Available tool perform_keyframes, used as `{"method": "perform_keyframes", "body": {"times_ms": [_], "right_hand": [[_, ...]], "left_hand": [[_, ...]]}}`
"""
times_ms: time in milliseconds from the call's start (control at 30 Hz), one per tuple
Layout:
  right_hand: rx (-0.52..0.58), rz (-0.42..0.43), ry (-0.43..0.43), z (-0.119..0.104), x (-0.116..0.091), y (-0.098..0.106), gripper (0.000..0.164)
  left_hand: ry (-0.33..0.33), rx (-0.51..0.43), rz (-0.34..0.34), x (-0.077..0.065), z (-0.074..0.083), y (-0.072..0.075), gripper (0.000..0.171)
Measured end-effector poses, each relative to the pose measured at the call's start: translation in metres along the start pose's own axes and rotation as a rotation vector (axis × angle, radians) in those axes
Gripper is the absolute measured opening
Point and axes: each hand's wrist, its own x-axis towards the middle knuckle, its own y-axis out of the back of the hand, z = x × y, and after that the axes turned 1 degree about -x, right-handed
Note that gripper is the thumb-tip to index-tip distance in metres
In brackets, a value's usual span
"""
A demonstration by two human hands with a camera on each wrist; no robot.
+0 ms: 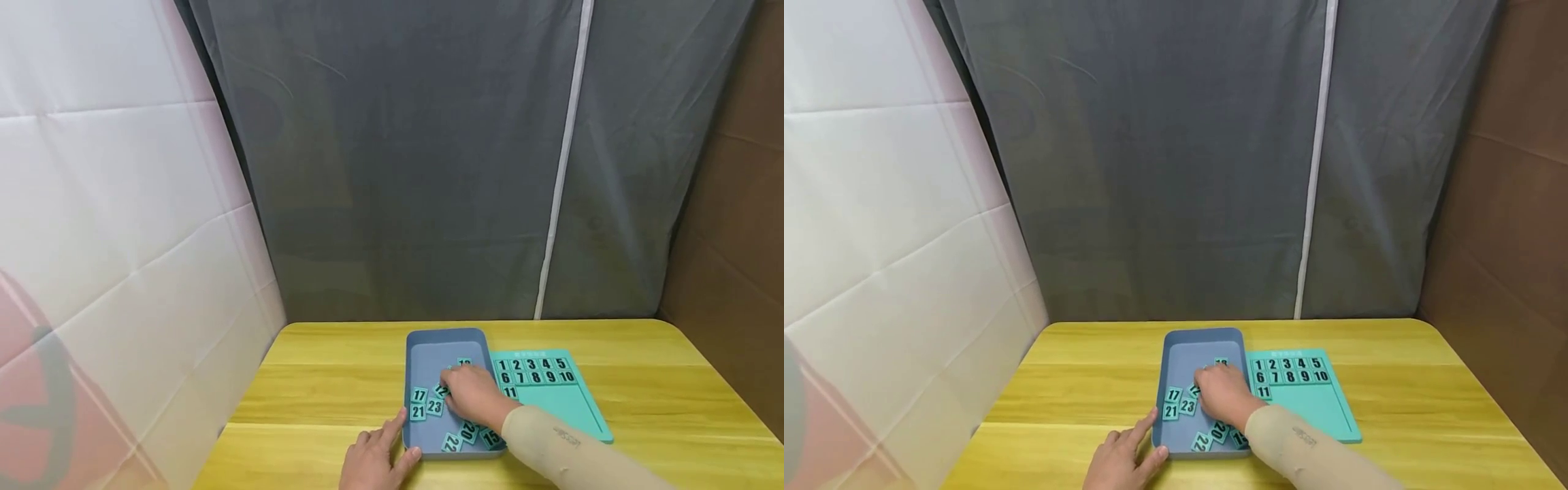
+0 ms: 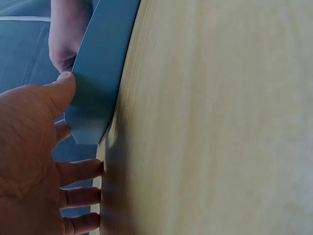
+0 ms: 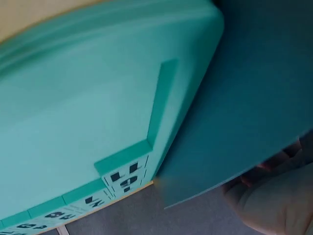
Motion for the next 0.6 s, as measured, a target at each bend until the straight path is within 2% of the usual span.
{"method": "perform_keyframes", "body": {"times_ms": [267, 500, 600], "right_hand": [[0.015, 0.008, -0.058, -0.009, 0.006, -0.002, 0.008], [0.043, -0.032, -0.131, -0.017, 0.015, -0.002, 0.018], [0.017, -0.027, -0.131, -0.016, 0.018, -0.001, 0.010]], "left_hand": [[0.008, -0.001, 0.011, -0.001, 0.001, 0.000, 0.068], [0.005, 0.001, 0.024, -0.002, 0.001, -0.001, 0.068], [-0.005, 0.005, 0.038, -0.002, 0.001, -0.001, 0.068]]}}
